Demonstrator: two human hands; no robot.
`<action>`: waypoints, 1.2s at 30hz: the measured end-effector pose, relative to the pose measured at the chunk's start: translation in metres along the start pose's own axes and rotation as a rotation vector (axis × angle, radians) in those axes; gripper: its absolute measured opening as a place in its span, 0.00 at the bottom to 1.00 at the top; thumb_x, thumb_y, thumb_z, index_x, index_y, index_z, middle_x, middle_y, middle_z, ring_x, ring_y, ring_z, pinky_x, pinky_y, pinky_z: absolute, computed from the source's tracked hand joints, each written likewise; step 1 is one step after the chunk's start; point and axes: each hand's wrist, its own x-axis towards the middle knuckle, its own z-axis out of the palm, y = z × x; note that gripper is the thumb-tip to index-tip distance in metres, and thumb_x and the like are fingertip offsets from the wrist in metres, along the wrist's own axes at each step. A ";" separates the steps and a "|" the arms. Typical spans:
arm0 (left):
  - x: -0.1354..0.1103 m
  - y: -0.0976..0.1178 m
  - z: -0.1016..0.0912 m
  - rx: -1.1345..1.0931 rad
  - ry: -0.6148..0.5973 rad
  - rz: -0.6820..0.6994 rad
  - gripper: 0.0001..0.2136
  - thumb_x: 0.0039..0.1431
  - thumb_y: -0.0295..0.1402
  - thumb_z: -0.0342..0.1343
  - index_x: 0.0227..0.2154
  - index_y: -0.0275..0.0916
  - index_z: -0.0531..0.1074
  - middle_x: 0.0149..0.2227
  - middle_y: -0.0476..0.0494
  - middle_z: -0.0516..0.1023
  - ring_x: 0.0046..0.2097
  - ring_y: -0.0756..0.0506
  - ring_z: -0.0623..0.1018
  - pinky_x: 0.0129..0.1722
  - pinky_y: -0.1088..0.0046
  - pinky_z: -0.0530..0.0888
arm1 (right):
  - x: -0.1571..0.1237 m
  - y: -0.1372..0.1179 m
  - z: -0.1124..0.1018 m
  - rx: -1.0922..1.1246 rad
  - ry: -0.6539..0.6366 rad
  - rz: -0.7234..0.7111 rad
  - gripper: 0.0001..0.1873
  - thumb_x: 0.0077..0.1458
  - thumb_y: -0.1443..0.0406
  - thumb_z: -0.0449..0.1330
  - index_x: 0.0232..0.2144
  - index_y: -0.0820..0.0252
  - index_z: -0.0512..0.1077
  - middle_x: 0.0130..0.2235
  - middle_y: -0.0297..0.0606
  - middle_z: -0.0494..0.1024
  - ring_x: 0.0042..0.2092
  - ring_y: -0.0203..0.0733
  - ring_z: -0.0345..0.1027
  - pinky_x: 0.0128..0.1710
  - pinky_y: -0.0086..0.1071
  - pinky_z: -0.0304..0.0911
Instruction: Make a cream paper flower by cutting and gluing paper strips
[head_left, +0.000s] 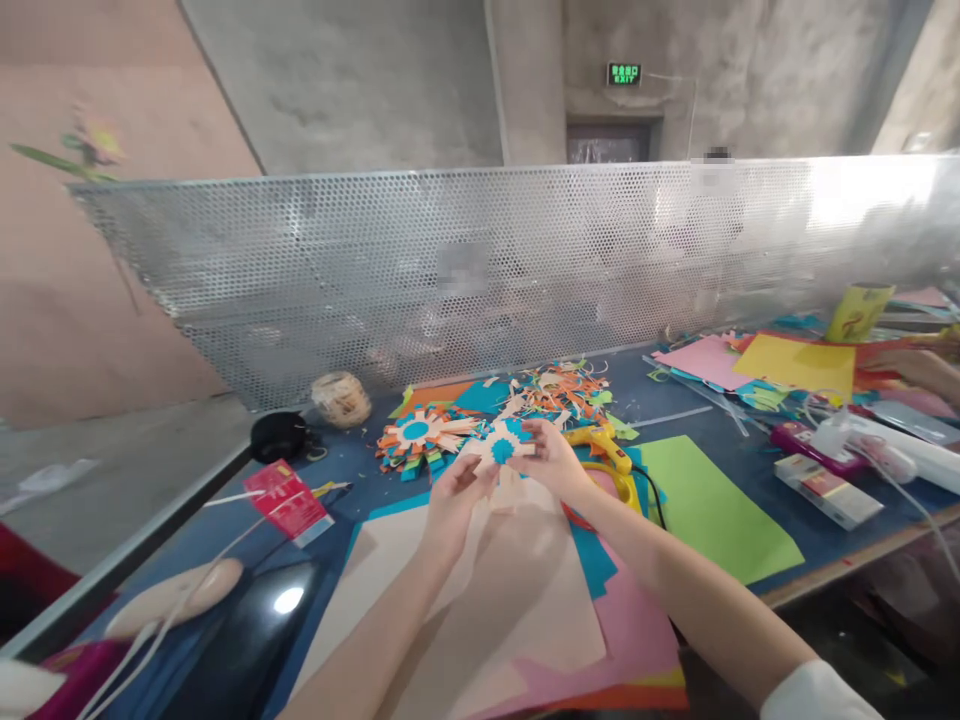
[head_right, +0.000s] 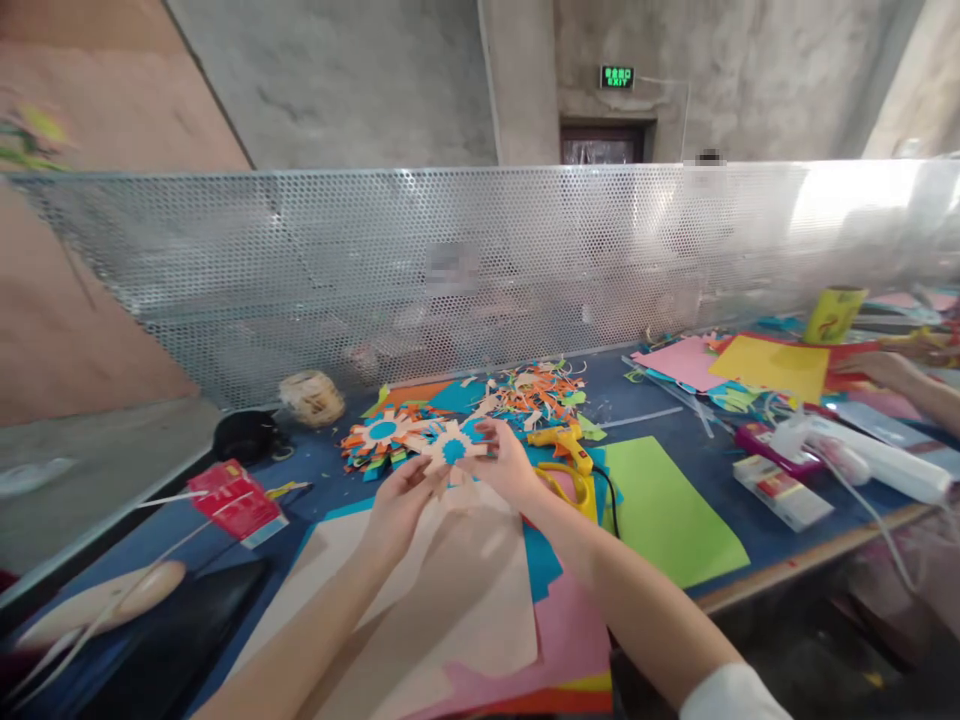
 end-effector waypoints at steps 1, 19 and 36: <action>0.000 0.001 0.000 -0.022 0.018 -0.001 0.20 0.27 0.38 0.68 0.26 0.37 0.70 0.24 0.52 0.72 0.26 0.51 0.71 0.29 0.76 0.67 | -0.001 0.002 0.001 -0.025 -0.005 0.001 0.23 0.32 0.64 0.65 0.34 0.58 0.63 0.38 0.36 0.71 0.35 0.36 0.69 0.32 0.30 0.67; 0.021 0.008 -0.020 0.134 0.129 0.225 0.19 0.36 0.42 0.64 0.34 0.40 0.74 0.35 0.44 0.77 0.37 0.47 0.74 0.28 0.77 0.66 | 0.006 0.007 -0.007 -0.136 0.054 -0.060 0.12 0.37 0.60 0.62 0.20 0.58 0.63 0.23 0.29 0.69 0.25 0.35 0.64 0.27 0.29 0.61; 0.023 -0.001 -0.018 0.294 -0.024 0.376 0.13 0.43 0.39 0.58 0.32 0.38 0.74 0.37 0.42 0.77 0.39 0.44 0.75 0.32 0.73 0.70 | 0.007 0.011 -0.005 -0.089 -0.036 -0.007 0.11 0.35 0.60 0.62 0.20 0.60 0.65 0.21 0.29 0.68 0.23 0.33 0.62 0.24 0.27 0.59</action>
